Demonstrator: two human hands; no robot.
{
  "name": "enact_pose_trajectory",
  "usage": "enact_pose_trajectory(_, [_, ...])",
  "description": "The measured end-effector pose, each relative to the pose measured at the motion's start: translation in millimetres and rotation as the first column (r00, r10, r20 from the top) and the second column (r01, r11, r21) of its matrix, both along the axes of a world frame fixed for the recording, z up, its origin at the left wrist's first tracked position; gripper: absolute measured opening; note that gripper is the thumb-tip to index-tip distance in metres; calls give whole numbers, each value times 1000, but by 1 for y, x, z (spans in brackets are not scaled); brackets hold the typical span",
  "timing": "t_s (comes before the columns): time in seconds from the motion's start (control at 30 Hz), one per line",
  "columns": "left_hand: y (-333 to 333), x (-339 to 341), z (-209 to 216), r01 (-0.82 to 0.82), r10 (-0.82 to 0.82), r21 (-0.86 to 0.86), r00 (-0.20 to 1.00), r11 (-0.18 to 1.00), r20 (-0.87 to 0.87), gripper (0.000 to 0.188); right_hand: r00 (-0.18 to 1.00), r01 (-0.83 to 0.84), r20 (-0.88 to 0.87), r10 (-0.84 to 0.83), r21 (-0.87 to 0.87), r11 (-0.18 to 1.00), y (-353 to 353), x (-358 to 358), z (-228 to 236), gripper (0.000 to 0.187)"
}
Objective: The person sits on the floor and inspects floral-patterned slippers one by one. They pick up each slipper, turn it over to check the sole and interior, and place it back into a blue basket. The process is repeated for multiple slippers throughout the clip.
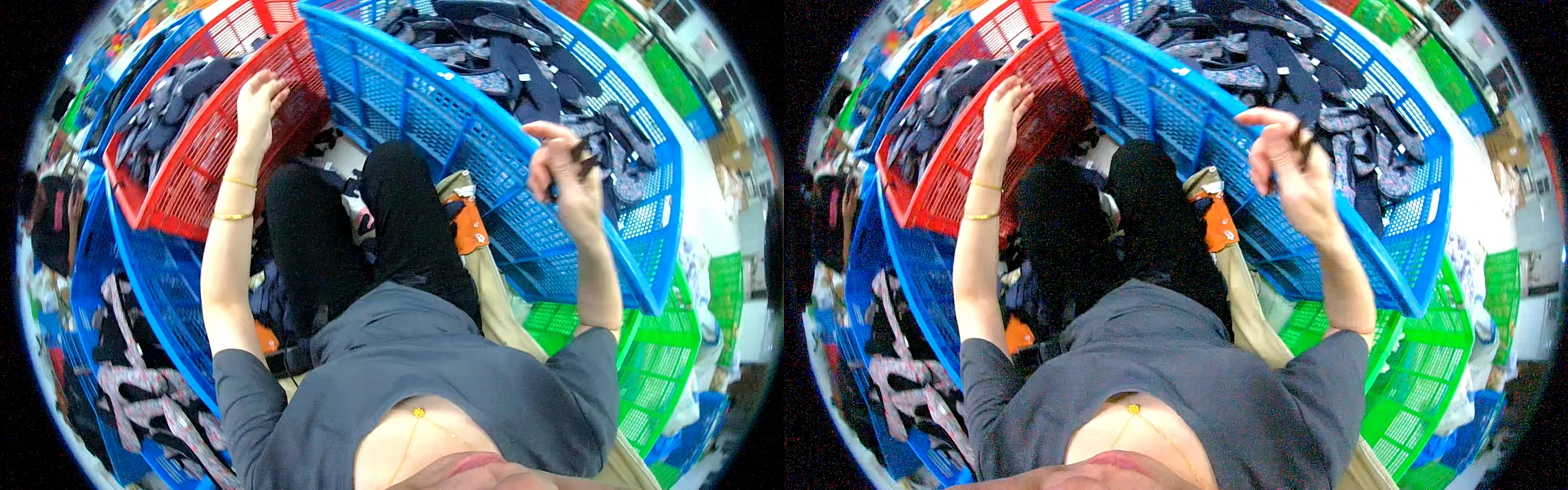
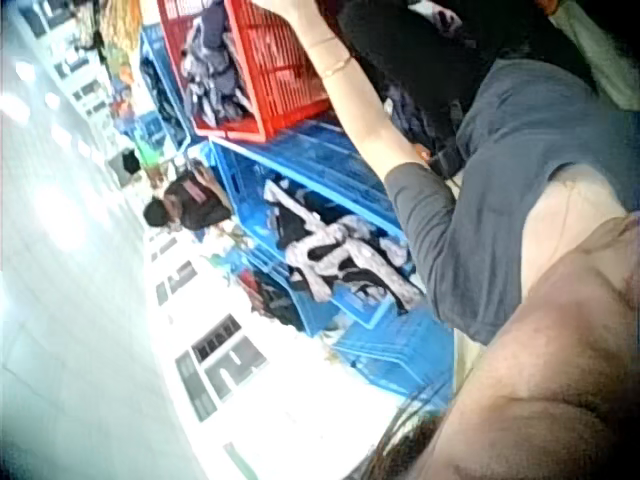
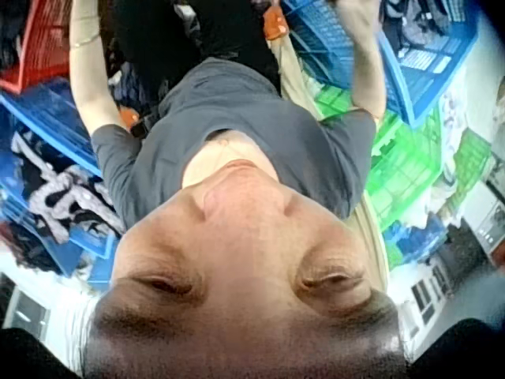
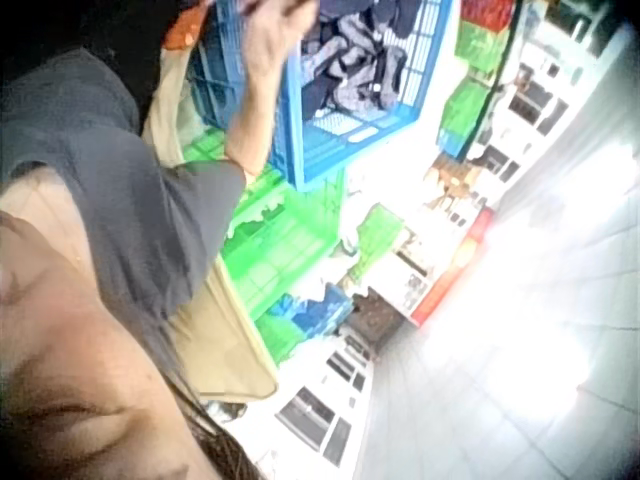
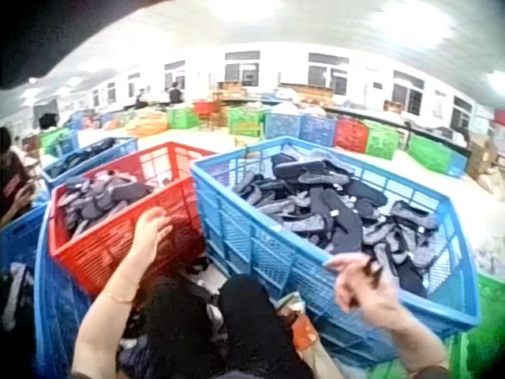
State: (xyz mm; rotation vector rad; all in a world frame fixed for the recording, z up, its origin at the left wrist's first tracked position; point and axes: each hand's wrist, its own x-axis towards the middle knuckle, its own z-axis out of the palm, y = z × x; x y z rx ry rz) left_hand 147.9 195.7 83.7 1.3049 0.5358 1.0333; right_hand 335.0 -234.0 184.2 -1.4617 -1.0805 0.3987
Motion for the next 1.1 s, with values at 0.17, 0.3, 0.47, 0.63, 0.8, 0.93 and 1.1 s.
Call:
enact_pose_trajectory(0.17, [-27,71,-9,109,-80,170,982,979,-170,35,977,175,173,-126,-305,936,22,127,45,36])
enact_pose_trajectory(0.3, [-49,119,2,270,-165,494,955,827,-246,29,901,419,363,-237,-590,690,47,277,8,34])
enact_pose_trajectory(0.47, [-72,145,44,209,89,939,966,272,-241,34,821,571,425,-382,-602,558,72,478,-91,33])
enact_pose_trajectory(0.63, [-54,163,36,393,50,907,913,152,-404,46,761,649,567,-316,-669,362,113,559,-166,54])
enact_pose_trajectory(0.8, [-42,180,3,457,99,882,878,113,-468,53,747,665,503,-434,-562,492,143,579,-226,87])
enact_pose_trajectory(0.93, [-45,186,-12,354,100,926,924,133,-368,45,793,537,161,-588,-642,548,169,538,-224,113])
enact_pose_trajectory(1.1, [-46,189,-22,282,132,951,945,128,-298,39,914,307,-72,-399,-521,796,179,468,-181,95])
